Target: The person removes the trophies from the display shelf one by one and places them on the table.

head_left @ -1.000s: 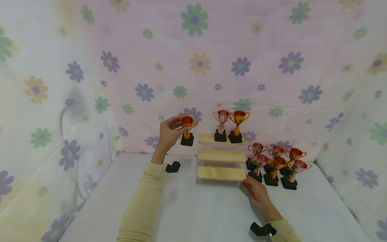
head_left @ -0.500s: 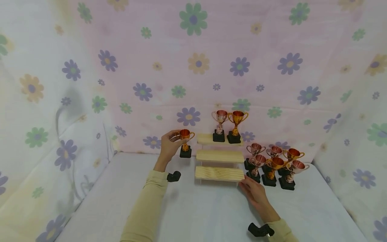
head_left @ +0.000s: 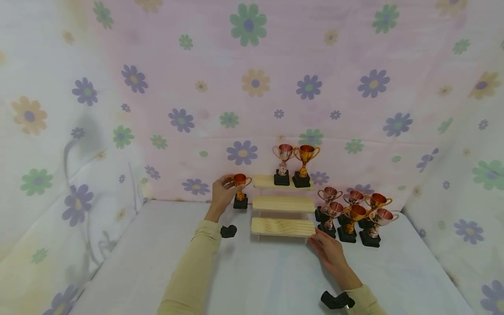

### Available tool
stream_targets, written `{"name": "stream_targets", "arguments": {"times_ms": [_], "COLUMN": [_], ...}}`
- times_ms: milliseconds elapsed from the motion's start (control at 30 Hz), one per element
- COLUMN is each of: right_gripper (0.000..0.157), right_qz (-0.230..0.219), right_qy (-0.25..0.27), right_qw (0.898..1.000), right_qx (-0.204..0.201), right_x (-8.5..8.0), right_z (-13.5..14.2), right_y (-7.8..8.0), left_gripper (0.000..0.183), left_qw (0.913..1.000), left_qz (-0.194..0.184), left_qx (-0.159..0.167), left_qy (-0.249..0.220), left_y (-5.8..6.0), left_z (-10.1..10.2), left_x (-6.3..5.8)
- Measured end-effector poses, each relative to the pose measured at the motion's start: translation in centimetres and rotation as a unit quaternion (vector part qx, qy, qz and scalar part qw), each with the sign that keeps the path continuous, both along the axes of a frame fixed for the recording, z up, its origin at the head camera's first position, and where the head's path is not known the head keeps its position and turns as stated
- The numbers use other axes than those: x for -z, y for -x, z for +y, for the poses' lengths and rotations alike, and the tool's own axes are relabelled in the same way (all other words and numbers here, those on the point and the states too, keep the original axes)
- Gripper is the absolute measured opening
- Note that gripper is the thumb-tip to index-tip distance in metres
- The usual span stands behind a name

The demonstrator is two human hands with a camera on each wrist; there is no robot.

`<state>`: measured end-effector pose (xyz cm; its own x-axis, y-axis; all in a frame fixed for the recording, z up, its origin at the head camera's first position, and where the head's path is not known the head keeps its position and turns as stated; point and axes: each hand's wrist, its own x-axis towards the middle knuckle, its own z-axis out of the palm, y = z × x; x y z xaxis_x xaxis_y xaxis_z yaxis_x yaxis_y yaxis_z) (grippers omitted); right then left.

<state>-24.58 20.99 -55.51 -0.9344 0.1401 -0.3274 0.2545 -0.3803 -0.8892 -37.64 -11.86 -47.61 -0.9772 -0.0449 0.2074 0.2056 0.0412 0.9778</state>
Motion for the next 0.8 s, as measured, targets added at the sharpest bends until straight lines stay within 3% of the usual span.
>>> {"name": "stream_targets", "arguments": {"times_ms": [300, 467, 600, 800], "right_gripper": [0.064, 0.064, 0.064, 0.062], "right_qz": [-0.004, -0.005, -0.003, 0.000], "right_qy": [0.000, -0.021, -0.026, -0.031], "right_qw": [1.000, 1.000, 0.999, 0.999], "right_qx": [0.012, 0.022, 0.024, 0.027], "right_x": [0.0, 0.1, 0.1, 0.2], "right_z": [0.0, 0.0, -0.1, -0.5], "right_y": [-0.1, -0.4, -0.3, -0.1], "left_gripper": [0.050, 0.048, 0.048, 0.056], "left_qw": [0.9994, 0.9986, 0.9984, 0.9982], "left_qz": [0.001, -0.002, -0.006, -0.017], "left_qx": [-0.007, 0.000, -0.013, -0.009], "left_qy": [-0.033, -0.054, -0.055, -0.056], "left_y": [0.3, 0.2, 0.6, 0.3], "left_z": [-0.5, -0.4, -0.3, -0.8], "left_x": [3.4, 3.7, 4.1, 3.9]}}
